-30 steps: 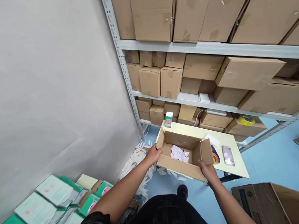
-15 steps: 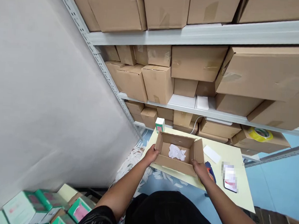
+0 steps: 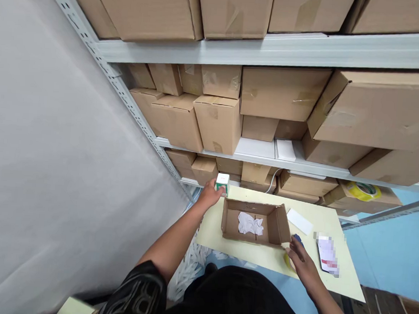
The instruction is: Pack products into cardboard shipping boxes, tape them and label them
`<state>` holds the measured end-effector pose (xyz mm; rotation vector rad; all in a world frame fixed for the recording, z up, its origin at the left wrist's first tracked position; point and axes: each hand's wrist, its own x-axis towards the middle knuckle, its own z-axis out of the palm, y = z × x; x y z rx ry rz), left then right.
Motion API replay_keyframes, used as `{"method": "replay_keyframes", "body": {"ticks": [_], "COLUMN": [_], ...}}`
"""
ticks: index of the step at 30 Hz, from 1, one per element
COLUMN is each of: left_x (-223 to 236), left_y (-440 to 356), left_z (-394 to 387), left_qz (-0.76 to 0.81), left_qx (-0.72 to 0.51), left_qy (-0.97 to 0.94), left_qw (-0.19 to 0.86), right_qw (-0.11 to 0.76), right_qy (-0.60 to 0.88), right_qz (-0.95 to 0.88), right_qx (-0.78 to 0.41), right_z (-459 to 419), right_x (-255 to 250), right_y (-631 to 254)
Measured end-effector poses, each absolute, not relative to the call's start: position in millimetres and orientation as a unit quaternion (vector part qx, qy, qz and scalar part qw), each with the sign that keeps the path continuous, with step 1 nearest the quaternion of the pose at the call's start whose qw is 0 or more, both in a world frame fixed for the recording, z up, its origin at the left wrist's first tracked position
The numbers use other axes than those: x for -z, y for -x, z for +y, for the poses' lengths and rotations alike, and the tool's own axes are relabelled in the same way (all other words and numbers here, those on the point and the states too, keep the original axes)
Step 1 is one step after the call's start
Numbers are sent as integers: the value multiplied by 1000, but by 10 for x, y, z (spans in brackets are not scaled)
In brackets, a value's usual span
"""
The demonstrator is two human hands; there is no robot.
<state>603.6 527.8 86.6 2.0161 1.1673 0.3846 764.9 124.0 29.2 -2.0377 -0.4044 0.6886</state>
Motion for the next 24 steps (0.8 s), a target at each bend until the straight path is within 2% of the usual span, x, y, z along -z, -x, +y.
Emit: {"method": "replay_keyframes", "body": {"ticks": [4, 9, 17, 24], "left_x": [-803, -560, -634, -1047], "left_y": [-6681, -7034, -6717, -5975], "left_z": [5684, 5925, 6184, 6136], "left_qz": [501, 537, 560, 536], "left_qx": [-48, 17, -67, -215], "left_qy": [-812, -793, -755, -673], "left_qw": [297, 289, 335, 462], "right_qw": [483, 474, 449, 473], "right_qy": [833, 852, 881, 839], "right_qz": [-96, -56, -97, -197], "right_qx": [-251, -215, -113, -183], "right_z": [1058, 947, 922, 1399], "right_x": [-430, -752, -862, -972], "right_y": [-7372, -7042, -6766, -6980]}}
